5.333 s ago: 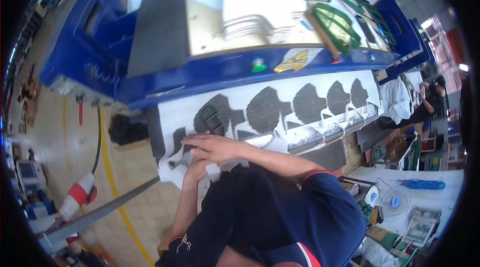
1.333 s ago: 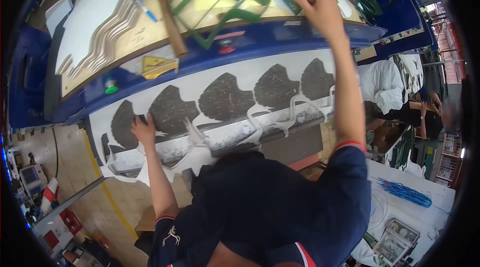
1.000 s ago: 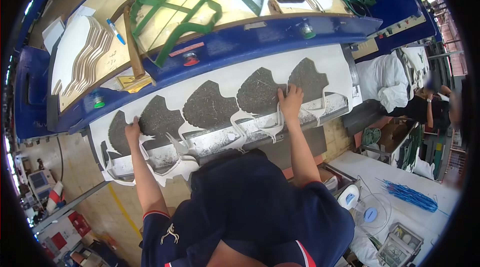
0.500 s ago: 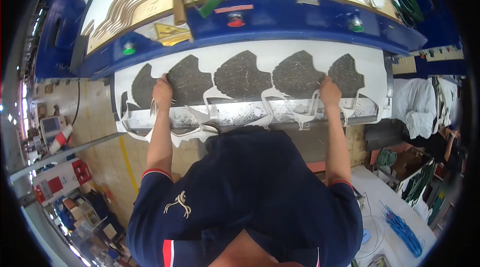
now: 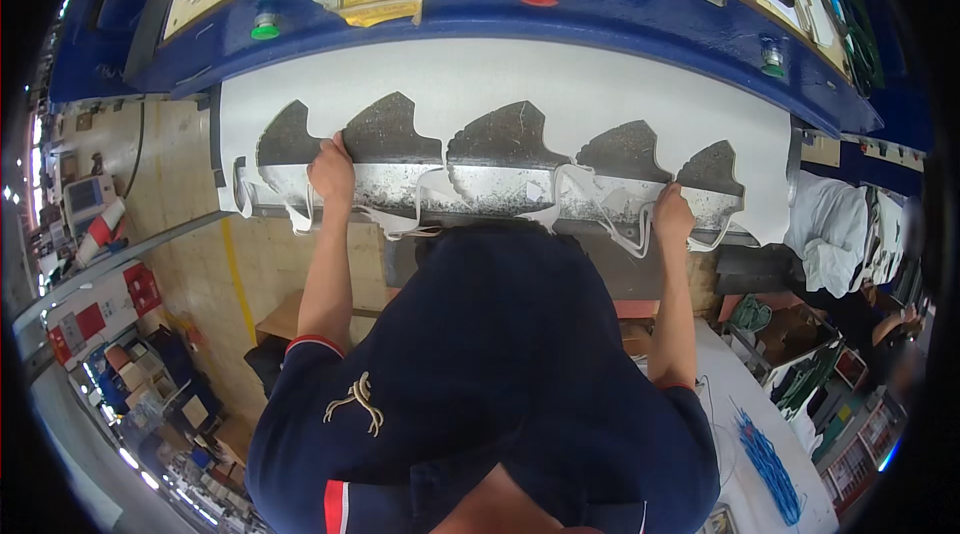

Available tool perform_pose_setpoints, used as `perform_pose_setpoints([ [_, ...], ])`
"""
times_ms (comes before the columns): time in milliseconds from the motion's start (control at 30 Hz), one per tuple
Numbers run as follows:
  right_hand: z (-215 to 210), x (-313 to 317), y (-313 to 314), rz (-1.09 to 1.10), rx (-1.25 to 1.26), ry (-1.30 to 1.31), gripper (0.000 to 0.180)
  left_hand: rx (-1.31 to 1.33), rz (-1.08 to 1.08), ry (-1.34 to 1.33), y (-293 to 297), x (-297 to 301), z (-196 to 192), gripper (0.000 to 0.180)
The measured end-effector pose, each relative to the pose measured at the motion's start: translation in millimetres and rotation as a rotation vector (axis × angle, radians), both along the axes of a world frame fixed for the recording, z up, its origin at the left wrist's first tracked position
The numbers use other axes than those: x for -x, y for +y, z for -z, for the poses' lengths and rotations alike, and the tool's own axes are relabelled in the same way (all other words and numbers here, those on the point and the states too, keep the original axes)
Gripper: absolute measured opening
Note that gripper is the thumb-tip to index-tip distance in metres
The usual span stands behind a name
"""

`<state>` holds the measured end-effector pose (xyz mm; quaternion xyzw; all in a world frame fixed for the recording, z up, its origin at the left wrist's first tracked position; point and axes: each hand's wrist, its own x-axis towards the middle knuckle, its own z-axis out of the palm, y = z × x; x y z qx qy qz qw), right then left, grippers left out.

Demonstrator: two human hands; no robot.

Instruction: Cutting and preparing shoe component shapes using a manual press and template.

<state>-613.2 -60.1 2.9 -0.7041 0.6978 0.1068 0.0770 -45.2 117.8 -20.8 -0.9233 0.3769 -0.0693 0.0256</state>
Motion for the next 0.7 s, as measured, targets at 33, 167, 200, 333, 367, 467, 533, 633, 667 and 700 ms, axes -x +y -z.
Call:
perform_pose_setpoints([
  [33,5.1,0.4,3.5,0.000,-0.002,0.001,0.029,-0.003,-0.021,0.000,2.4,1.7,-4.4,0.048],
  [167,40.3,21.6,14.5,-0.125,-0.030,-0.006,0.027,0.083,-0.082,0.061,23.2,-0.1,-7.3,0.044],
  [200,56.7,37.0,11.1,-0.175,-0.028,-0.025,0.032,0.071,-0.081,0.048,15.6,-2.3,3.2,0.042],
  [333,62.2,47.0,8.0,0.030,0.033,-0.321,0.042,0.101,-0.217,0.109,-3.3,26.4,-1.9,0.040],
  [367,61.9,48.9,4.7,0.050,0.055,-0.401,0.046,0.145,-0.186,0.080,-5.7,32.2,-6.3,0.040],
  [467,48.3,39.1,-2.5,0.104,0.024,-0.600,0.046,0.230,-0.173,0.138,-3.9,29.5,-7.6,0.041],
  [533,29.6,33.2,-4.3,0.127,0.023,-0.594,0.049,0.280,-0.171,0.152,-4.1,27.8,-8.1,0.041],
  [633,5.5,44.6,-10.8,-0.077,-0.122,-0.235,0.051,0.324,-0.102,0.211,-1.5,20.5,-3.3,0.041],
  [667,4.1,58.4,-18.0,-0.237,-0.228,-0.070,0.052,0.283,-0.112,0.239,-1.2,19.4,-5.9,0.042],
  [700,-20.4,45.0,-29.3,-0.193,-0.282,-0.084,0.052,0.311,-0.148,0.181,5.6,19.5,-4.1,0.040],
])
